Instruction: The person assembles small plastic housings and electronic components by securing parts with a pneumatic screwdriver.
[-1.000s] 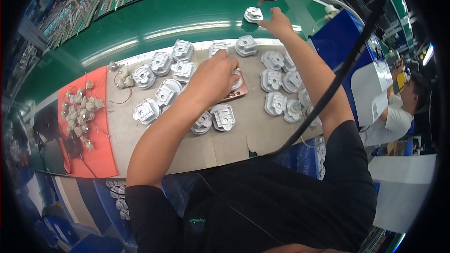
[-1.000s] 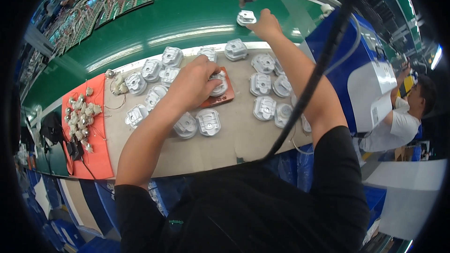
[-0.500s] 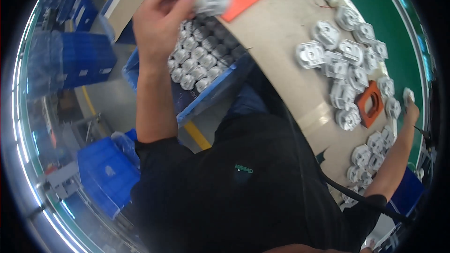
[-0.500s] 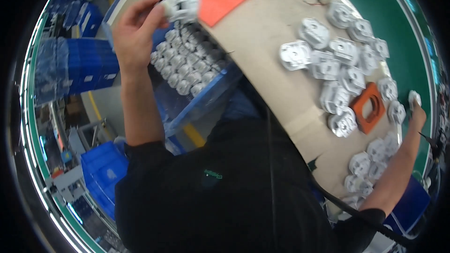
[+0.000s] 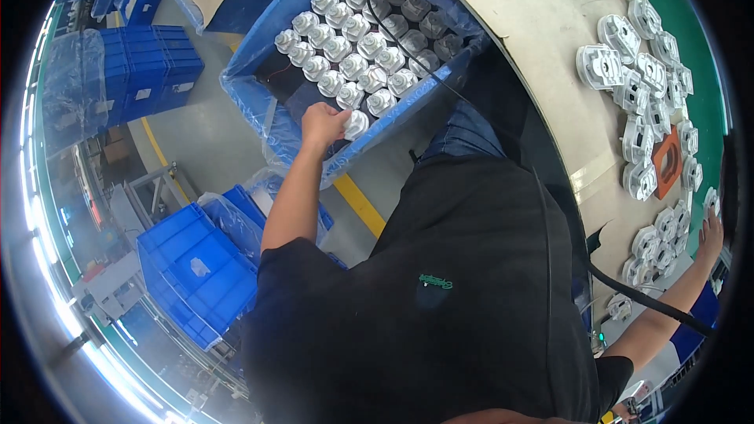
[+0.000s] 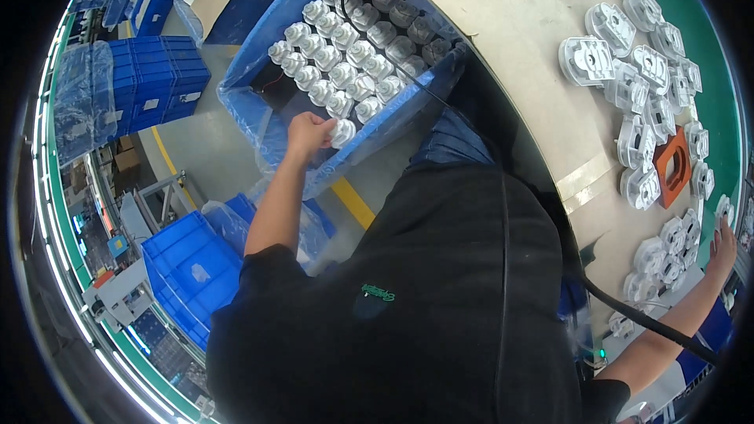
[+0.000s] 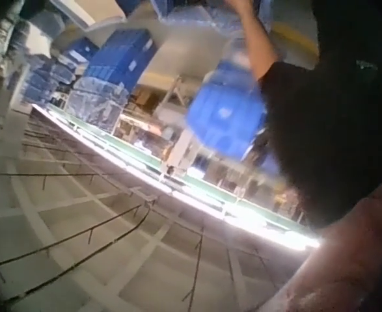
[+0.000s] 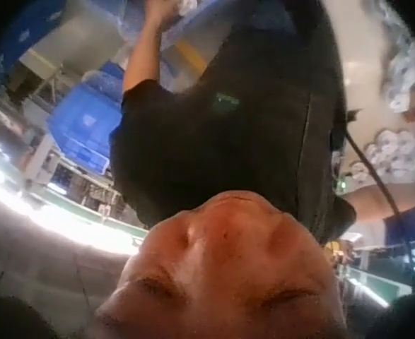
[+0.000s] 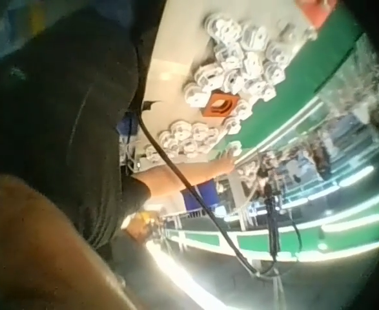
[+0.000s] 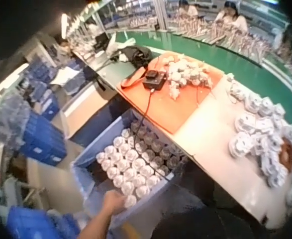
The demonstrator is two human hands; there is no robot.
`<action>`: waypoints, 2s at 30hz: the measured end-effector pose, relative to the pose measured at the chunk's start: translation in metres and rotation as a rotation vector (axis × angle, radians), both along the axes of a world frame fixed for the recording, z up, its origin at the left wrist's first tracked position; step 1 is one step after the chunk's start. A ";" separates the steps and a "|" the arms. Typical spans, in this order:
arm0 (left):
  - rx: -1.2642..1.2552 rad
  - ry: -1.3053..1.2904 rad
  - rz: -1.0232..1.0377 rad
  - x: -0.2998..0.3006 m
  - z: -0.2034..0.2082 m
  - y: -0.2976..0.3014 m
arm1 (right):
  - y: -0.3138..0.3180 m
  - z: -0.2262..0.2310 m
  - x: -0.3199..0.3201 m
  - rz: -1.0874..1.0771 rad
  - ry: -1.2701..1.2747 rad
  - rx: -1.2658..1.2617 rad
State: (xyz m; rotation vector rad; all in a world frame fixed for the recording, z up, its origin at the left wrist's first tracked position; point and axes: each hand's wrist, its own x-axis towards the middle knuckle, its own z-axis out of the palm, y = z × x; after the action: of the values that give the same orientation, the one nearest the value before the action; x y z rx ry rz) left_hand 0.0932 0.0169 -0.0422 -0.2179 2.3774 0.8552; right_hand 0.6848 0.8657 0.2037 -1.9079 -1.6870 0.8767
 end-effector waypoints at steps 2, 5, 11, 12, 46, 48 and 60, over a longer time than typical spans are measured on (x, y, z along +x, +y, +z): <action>0.021 0.003 0.009 0.001 -0.015 0.014 | -0.021 0.008 0.006 0.024 0.007 0.045; -0.032 -0.015 -0.120 0.001 -0.059 0.042 | -0.054 0.038 0.040 0.010 -0.006 0.067; -0.077 0.004 -0.226 -0.023 -0.100 0.045 | -0.196 0.023 -0.062 0.188 -0.135 0.410; -0.112 -0.053 -0.319 -0.022 -0.079 0.063 | -0.216 0.021 -0.087 0.251 -0.088 0.371; 0.151 0.831 -1.341 -0.097 0.234 0.556 | -0.244 0.025 -0.228 0.867 -0.136 0.190; 0.165 0.757 -1.333 -0.103 0.217 0.571 | -0.252 0.030 -0.223 0.846 -0.127 0.196; 0.924 0.514 -1.005 -0.107 0.273 0.538 | -0.282 0.047 -0.165 0.735 -0.086 0.286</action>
State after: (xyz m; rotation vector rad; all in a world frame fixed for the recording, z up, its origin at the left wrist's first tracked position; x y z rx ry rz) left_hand -0.0135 0.5552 0.2308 1.5448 1.7915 1.4015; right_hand 0.5200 0.5839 0.2511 -1.1438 -2.4652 0.7376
